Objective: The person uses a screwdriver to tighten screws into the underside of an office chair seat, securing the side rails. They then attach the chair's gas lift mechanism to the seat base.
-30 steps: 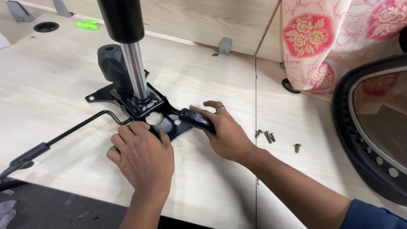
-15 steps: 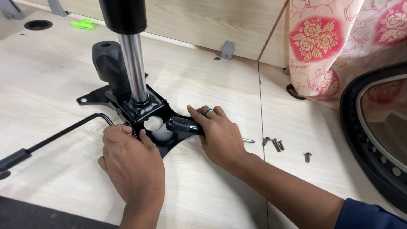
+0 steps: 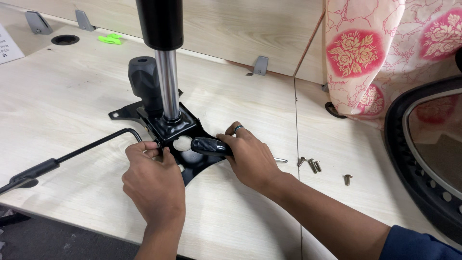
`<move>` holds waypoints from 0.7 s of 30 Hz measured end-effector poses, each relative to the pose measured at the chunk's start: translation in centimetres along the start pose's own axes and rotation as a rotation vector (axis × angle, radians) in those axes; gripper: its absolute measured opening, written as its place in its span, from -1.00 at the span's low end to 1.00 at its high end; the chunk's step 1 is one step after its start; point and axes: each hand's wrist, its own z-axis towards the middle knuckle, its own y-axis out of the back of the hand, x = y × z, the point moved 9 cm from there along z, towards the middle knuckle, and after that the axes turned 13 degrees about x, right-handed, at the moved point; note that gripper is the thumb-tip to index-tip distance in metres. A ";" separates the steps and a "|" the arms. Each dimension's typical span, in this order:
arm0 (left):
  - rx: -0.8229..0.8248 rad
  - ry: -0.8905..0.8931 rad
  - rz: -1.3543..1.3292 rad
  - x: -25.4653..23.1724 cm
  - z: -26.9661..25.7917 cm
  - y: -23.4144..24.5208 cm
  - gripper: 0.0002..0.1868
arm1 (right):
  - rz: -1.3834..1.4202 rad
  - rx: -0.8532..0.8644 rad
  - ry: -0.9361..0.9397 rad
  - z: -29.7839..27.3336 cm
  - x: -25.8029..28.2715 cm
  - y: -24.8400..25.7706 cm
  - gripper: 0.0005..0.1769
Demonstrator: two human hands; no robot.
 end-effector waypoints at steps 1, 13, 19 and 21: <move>-0.015 -0.009 -0.013 0.0 -0.1 0.1 -0.79 | -0.002 0.008 -0.005 -0.1 0.0 0.1 -0.59; 0.062 -0.079 -0.006 -0.6 -1.3 -0.6 -0.92 | -0.045 0.057 -0.025 -1.4 -0.5 1.0 -0.68; 0.109 -0.061 -0.025 -0.7 -1.6 -1.2 -0.91 | -0.081 0.023 -0.003 -1.2 -0.9 0.6 -0.73; 0.111 -0.065 -0.018 -1.1 -1.6 -0.9 -0.93 | -0.059 0.006 -0.008 -1.4 -1.0 0.7 -0.72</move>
